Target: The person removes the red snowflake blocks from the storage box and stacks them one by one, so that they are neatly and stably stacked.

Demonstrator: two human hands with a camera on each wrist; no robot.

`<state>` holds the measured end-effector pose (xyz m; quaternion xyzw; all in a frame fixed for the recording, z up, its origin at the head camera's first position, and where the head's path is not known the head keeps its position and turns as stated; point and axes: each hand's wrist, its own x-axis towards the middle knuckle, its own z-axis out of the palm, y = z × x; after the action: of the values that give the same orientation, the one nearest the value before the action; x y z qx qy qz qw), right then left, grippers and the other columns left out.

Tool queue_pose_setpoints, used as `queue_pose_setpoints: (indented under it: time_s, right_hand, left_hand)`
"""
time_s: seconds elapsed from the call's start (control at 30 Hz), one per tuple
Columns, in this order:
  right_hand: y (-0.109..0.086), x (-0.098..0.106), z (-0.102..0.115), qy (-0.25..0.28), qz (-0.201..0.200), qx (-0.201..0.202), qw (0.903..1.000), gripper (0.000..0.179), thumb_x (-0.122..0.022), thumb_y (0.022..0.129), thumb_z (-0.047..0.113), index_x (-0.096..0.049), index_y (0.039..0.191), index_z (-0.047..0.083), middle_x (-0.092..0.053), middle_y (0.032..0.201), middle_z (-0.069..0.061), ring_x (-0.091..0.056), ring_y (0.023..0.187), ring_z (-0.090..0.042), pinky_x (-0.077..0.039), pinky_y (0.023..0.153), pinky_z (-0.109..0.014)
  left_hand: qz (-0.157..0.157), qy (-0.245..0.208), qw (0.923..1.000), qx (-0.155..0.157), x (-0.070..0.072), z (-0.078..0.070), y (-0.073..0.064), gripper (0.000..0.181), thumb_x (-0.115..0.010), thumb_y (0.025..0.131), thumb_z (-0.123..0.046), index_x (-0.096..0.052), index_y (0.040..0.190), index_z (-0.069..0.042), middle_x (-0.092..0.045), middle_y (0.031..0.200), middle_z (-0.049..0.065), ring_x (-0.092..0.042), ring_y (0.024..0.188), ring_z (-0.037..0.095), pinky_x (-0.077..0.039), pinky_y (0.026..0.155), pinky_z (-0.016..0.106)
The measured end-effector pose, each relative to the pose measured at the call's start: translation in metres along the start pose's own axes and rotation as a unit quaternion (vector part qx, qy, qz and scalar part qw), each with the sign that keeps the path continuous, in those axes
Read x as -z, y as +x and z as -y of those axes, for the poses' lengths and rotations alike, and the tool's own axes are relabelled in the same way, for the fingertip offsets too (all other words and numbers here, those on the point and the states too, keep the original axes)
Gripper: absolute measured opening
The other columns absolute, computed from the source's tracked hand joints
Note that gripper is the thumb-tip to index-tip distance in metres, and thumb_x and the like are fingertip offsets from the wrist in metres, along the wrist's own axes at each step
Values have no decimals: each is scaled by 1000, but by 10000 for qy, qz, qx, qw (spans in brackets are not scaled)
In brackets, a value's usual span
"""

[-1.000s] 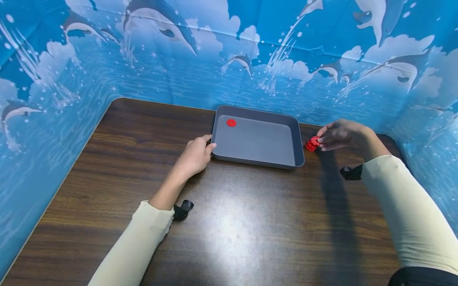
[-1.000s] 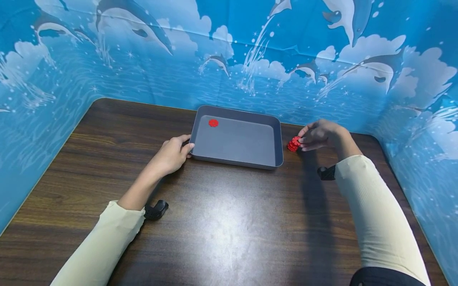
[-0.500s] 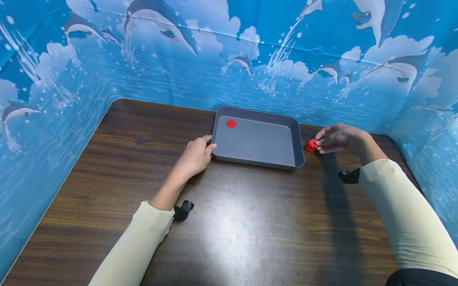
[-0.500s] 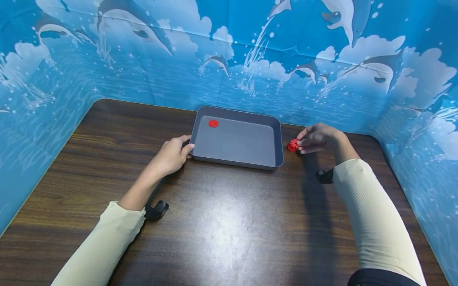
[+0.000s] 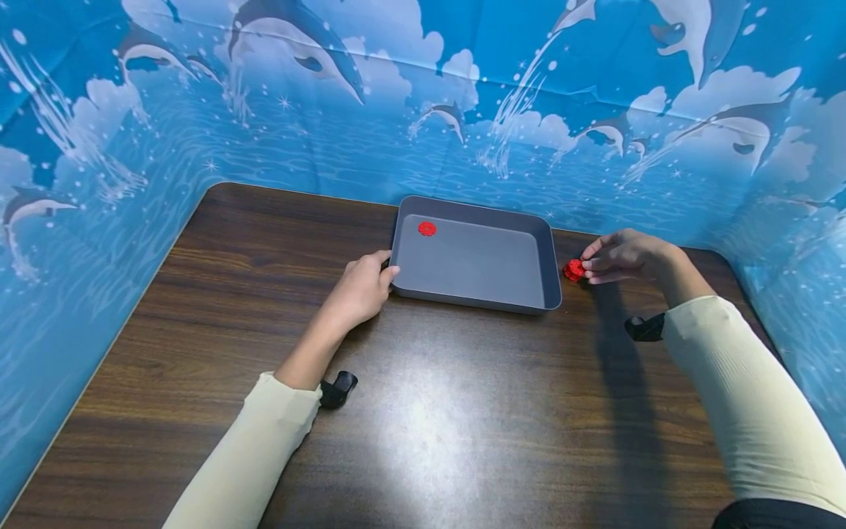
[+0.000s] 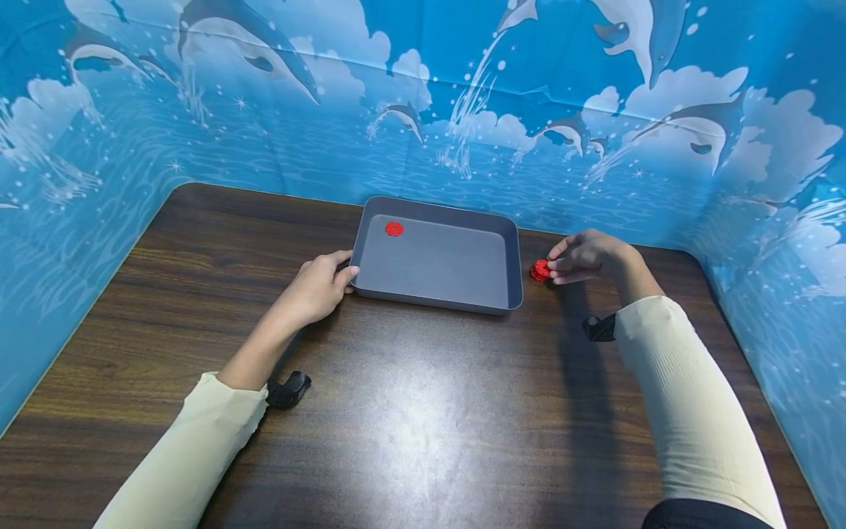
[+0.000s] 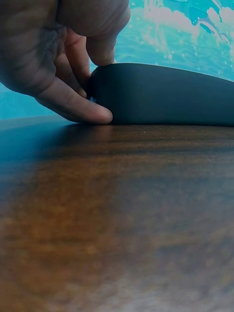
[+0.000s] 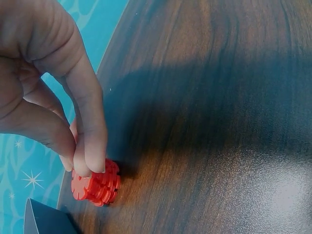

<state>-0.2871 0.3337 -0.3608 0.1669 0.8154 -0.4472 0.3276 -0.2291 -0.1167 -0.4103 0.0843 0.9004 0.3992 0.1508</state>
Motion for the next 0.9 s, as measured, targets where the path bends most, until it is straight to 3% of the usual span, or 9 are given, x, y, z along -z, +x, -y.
queue_pose_setpoints:
  time_s: [0.33, 0.6, 0.7, 0.9]
  right_hand:
    - [0, 1, -2, 4, -60, -48, 10000, 25, -55, 110, -1, -50, 135, -4, -72, 97, -4, -77, 89, -16, -65, 92, -37]
    - [-5, 3, -1, -138, -64, 74, 9999, 27, -56, 111, 1, -51, 136, -5, -73, 99, -2, -77, 90, -14, -65, 94, -37]
    - [-8, 3, 2, -203, -60, 162, 9996, 27, -58, 111, 5, -52, 135, -5, -74, 100, -3, -78, 91, -14, -65, 94, -37]
    - [-14, -2, 19, -322, 59, 221, 9992, 31, -62, 111, 12, -53, 136, -3, -75, 101, -5, -77, 88, -13, -65, 90, -34]
  left_hand:
    - [-15, -16, 10000, -34, -1, 0, 0, 55, -42, 119, -23, -32, 167, 3, -56, 155, 25, -63, 98, 29, -51, 97, 47]
    - [0, -27, 10000, -28, 0, -1, -1, 56, -41, 119, -23, -31, 167, 2, -53, 158, 25, -63, 105, 31, -51, 99, 48]
    - [21, -24, 10000, -33, 0, -1, -1, 56, -41, 119, -24, -31, 168, 2, -53, 159, 25, -62, 97, 29, -50, 98, 47]
    - [25, -63, 10000, -43, 0, 1, -1, 56, -41, 119, -23, -30, 168, 2, -67, 125, 23, -55, 76, 22, -51, 89, 43]
